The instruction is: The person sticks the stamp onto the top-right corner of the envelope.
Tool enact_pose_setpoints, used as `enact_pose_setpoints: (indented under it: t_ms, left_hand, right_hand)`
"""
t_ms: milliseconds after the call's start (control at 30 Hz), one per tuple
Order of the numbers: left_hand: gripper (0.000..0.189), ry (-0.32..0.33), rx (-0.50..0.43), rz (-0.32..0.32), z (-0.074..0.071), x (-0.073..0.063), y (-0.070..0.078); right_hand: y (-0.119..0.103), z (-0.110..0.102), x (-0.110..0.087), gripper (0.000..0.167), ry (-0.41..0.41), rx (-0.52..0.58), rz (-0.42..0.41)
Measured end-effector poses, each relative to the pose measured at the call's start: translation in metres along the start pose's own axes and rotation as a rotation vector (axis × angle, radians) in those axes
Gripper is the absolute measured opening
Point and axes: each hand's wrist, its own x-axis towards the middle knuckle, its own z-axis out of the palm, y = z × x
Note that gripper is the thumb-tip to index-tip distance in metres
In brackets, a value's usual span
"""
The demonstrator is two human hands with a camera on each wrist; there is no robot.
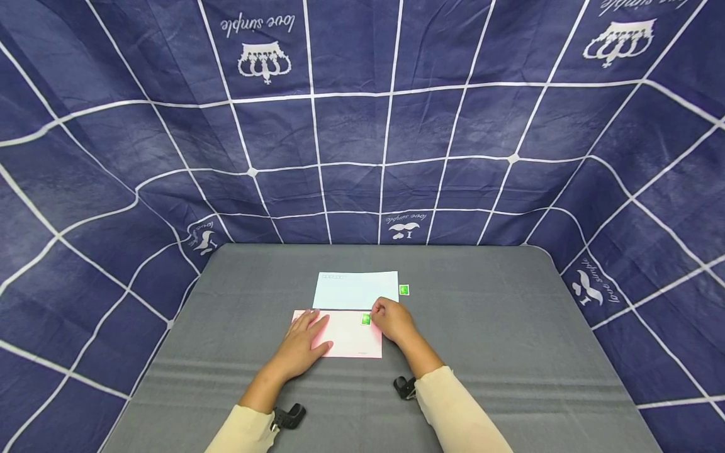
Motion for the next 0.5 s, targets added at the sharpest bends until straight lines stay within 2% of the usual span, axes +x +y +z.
enact_pose_setpoints:
  t_ms: [500]
  left_hand:
    - [0.062, -0.015, 0.001, -0.009, -0.0004, 0.0005, 0.0002]
  right_hand:
    - [-0.0016, 0.0014, 0.0053, 0.010, -0.002, -0.006, 0.041]
